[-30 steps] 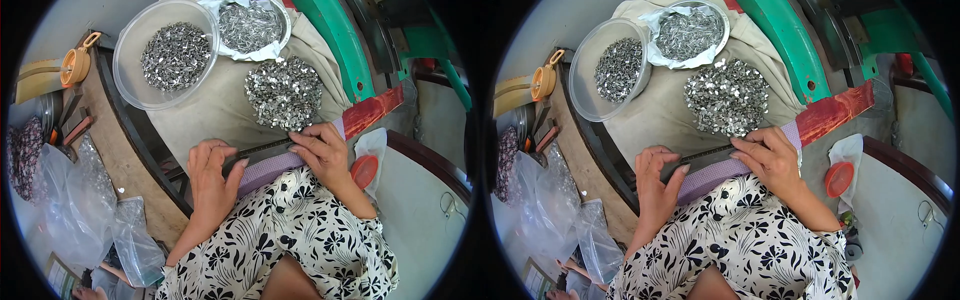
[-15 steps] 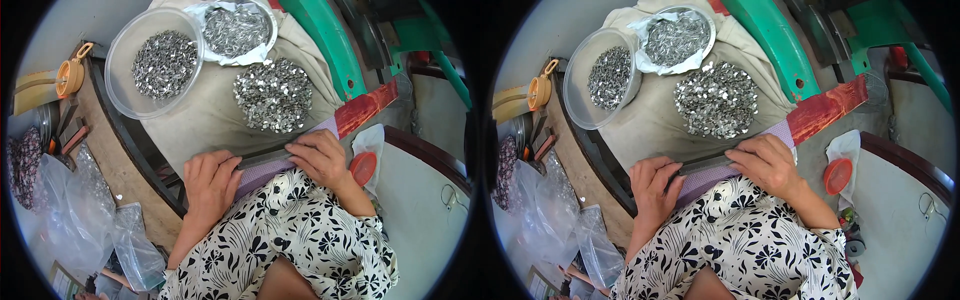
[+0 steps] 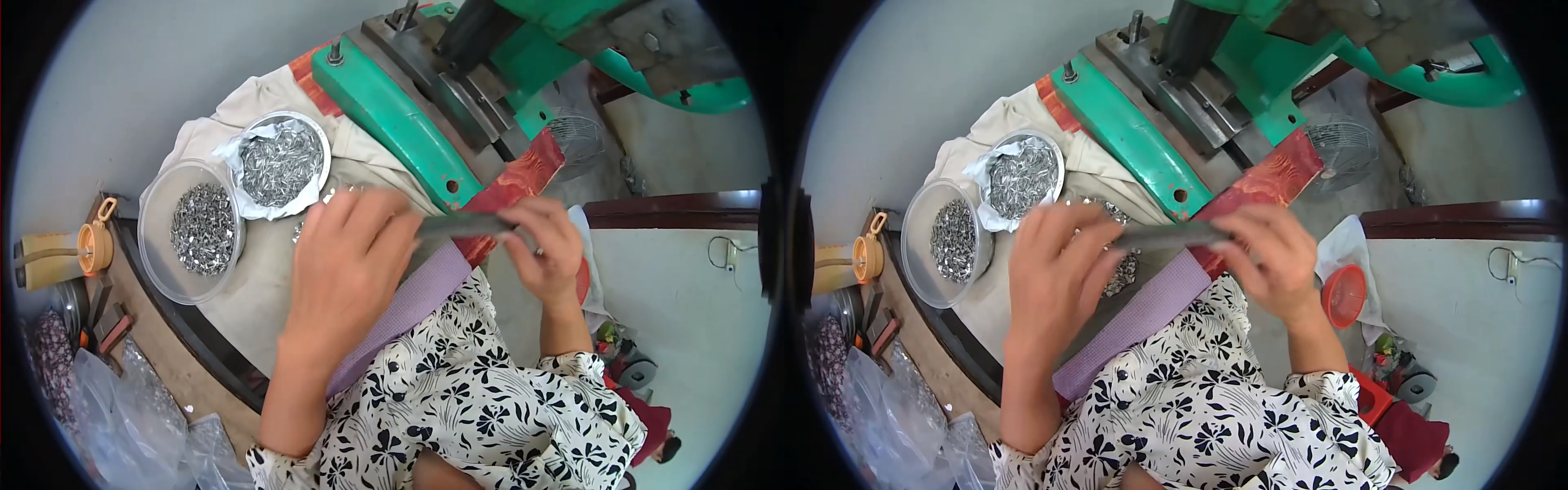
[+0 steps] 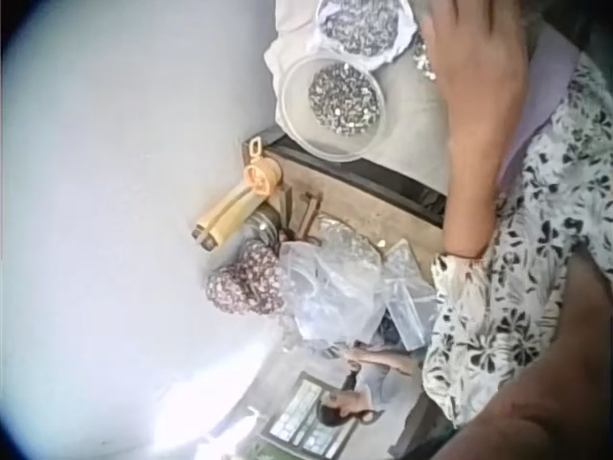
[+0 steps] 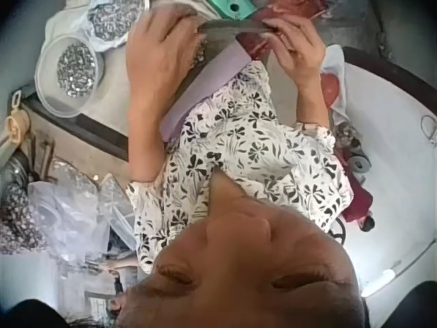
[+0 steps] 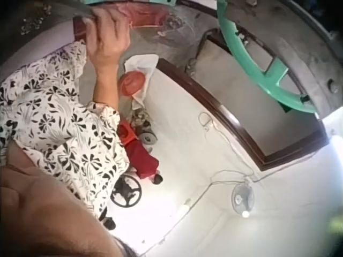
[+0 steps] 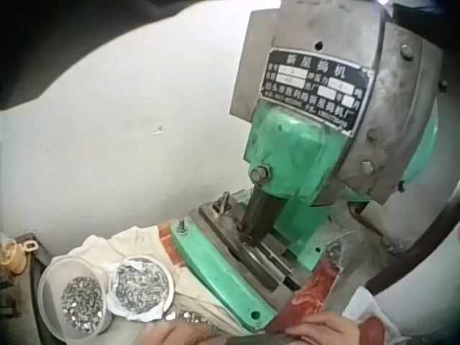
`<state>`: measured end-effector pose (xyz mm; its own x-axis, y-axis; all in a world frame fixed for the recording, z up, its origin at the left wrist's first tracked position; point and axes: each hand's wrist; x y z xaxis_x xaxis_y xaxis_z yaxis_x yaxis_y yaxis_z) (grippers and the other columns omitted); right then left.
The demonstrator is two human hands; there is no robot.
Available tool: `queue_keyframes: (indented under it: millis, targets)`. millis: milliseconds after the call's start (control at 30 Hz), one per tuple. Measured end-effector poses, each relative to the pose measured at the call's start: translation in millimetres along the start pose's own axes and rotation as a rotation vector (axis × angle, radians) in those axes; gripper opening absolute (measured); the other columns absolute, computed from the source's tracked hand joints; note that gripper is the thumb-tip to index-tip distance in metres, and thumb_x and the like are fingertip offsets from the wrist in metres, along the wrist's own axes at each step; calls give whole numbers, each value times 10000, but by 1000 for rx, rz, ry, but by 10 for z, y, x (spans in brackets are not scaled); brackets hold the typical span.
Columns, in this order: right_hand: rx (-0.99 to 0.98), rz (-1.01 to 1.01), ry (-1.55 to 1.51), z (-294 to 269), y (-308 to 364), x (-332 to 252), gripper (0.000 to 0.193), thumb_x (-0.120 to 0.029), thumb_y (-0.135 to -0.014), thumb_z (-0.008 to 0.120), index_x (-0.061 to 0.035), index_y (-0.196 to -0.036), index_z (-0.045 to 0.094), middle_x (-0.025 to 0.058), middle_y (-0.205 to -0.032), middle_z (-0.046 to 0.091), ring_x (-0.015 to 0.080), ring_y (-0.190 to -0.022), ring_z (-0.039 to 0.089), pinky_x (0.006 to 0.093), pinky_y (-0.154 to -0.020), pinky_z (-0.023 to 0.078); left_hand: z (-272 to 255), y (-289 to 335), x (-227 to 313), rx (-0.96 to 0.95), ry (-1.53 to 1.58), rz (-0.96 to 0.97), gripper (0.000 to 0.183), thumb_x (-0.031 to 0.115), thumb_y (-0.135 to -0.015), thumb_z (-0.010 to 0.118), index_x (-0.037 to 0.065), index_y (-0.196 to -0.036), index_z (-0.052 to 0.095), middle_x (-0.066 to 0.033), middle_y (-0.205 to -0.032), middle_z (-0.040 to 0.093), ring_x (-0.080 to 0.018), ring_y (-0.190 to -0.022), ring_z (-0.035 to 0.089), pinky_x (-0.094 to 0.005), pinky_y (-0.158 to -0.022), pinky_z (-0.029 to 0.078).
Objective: The recorder is carefully picking up small metal components from a container and placing them into a specific sequence or tray at a workstation.
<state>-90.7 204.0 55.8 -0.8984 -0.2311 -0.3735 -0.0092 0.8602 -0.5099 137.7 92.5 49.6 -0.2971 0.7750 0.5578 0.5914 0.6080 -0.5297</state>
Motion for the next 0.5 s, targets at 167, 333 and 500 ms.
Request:
queue_keyframes:
  millis: [167, 333, 500]
  targets:
    - [197, 57, 55, -203, -163, 245, 246, 37, -762, 765, 7, -1001, 712, 108, -938, 663, 181, -725, 648, 270, -646, 526, 222, -812, -106, -14, -4, 212, 207, 65, -728, 740, 43, -916, 656, -69, -935, 573, -287, -868, 564, -402, -753, 474]
    - [249, 122, 96, -119, -224, 477, 228, 0, -781, 769, 13, -1000, 709, 99, -921, 660, 162, -722, 649, 267, -641, 520, 542, -1323, -311, -83, -108, 401, 155, 56, -739, 735, 33, -860, 641, -82, -901, 590, -289, -907, 633, -417, -743, 528]
    - [283, 276, 14, 18, -246, 424, 204, -16, -795, 770, 24, -983, 704, 95, -892, 651, 142, -672, 638, 261, -619, 518, 539, -1541, -313, -190, -260, 482, 112, 68, -741, 718, 39, -831, 657, -79, -857, 601, -297, -863, 650, -415, -712, 537]
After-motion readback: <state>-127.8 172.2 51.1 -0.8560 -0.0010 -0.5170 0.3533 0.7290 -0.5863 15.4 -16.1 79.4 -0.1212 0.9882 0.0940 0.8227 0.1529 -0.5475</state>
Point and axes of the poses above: each hand's wrist, its own y-axis away from the middle knuckle, its own z-axis out of the palm, x = y × z
